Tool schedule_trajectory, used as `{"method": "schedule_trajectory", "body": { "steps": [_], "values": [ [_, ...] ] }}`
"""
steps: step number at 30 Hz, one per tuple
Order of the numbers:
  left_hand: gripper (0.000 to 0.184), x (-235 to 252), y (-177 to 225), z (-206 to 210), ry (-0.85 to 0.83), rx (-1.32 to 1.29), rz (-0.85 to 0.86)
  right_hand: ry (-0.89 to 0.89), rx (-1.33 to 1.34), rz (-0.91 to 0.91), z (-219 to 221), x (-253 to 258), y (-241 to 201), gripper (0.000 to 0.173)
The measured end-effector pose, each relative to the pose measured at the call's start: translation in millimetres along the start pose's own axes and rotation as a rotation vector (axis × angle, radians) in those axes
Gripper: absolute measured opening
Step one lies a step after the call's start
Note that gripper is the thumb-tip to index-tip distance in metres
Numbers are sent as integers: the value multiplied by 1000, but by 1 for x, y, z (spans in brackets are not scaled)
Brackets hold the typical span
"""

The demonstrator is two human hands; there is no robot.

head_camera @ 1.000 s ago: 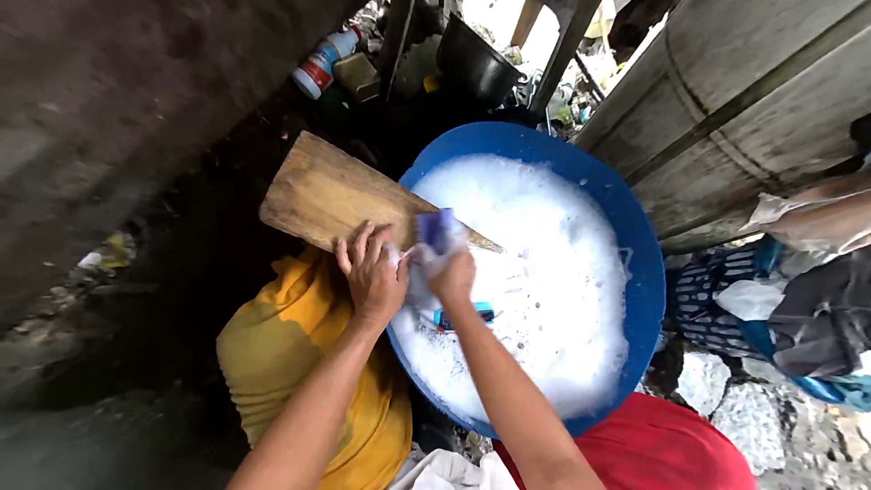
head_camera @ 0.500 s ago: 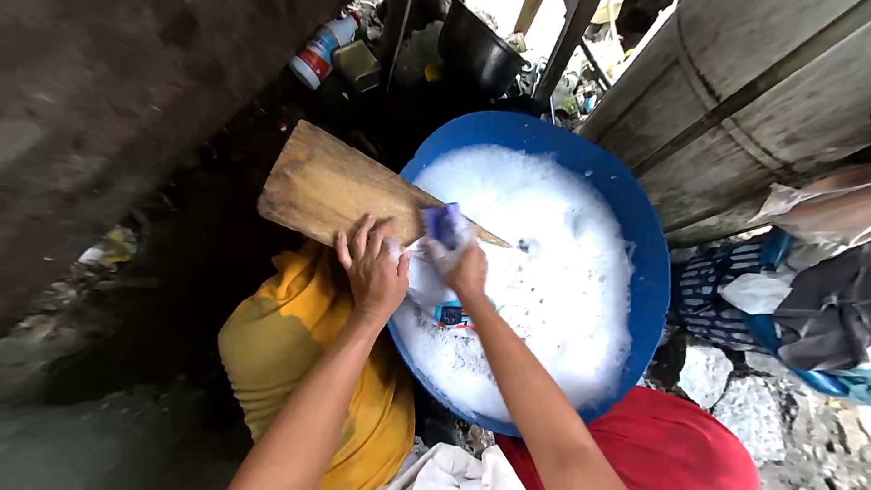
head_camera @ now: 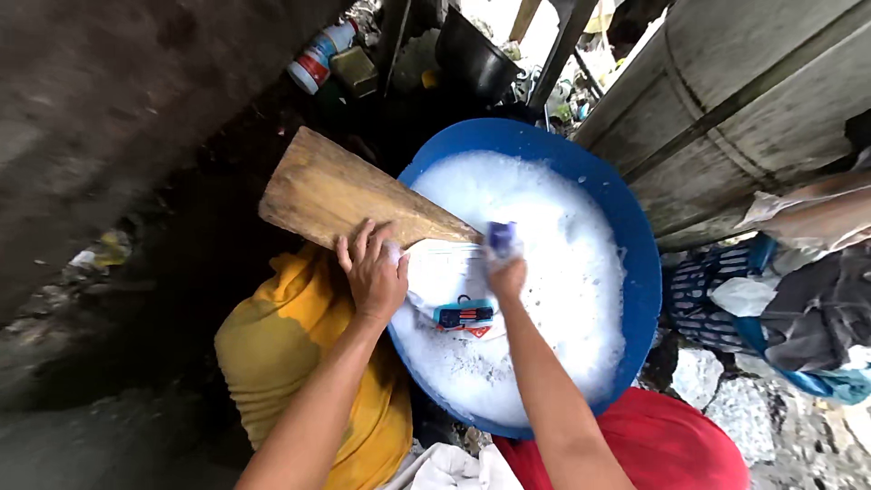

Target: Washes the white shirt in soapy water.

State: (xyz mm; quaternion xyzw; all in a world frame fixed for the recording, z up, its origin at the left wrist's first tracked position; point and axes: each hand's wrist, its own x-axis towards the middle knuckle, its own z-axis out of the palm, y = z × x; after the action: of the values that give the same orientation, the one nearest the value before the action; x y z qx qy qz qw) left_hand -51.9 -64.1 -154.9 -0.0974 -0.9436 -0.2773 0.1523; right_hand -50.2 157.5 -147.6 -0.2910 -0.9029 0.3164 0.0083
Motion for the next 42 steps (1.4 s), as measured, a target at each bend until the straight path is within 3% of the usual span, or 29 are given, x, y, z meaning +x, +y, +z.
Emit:
{"method": "schedule_trajectory", "body": {
  "steps": [2,3,4,7,9,13,15,16,18,21,23,26,28,29,31,34,36,39,41,42],
  "values": [
    [26,0,1,-2,-6,-8,-2,37,-17,226,-10,19,23,65],
    [26,0,1,-3,-18,-12,-1,24,-10,248,-9,16,16,64],
    [26,-1,1,-4,-27,-20,3,4,-1,195,-3,2,0,61],
    [23,-1,-1,-2,5,-24,12,-63,87,-249,28,-72,-55,53],
    [22,-5,-2,-3,5,-20,10,-110,89,-324,32,-90,-53,60],
    [24,1,1,-3,-26,-46,-9,30,-62,57,-1,-41,45,60],
    [23,2,2,-3,-23,-43,-13,61,-67,229,-13,-29,53,65],
    [23,3,2,-2,-24,-45,-13,58,-36,221,-11,-34,37,61],
    [24,3,2,-2,-22,-43,-7,18,57,-1,11,-65,-10,49],
    [22,0,0,-5,-18,-36,7,-127,102,-259,34,-101,-61,57],
    [23,0,0,-7,-33,-48,10,-131,57,-195,26,-85,-29,56],
    [23,1,3,-3,-52,-53,-15,15,-30,124,-1,-40,46,57],
    [23,4,3,-4,-55,-40,-24,45,-26,260,-7,-29,46,62],
    [23,5,3,-4,-56,-34,-25,36,7,226,-5,-38,26,58],
    [24,3,4,-3,-60,-26,-18,23,87,-57,18,-72,-22,48],
    [23,1,1,-6,-42,-23,5,-111,131,-298,33,-96,-57,56],
    [24,2,1,-6,-53,-44,10,-59,95,-220,24,-71,-19,51],
    [23,2,3,-3,-51,-57,-9,77,-19,142,-3,-31,44,58],
    [23,4,1,-3,-51,-43,-19,87,-2,254,-6,-23,37,61],
    [24,4,2,-2,-55,-42,-22,85,30,181,1,-31,19,55]
  ]
}}
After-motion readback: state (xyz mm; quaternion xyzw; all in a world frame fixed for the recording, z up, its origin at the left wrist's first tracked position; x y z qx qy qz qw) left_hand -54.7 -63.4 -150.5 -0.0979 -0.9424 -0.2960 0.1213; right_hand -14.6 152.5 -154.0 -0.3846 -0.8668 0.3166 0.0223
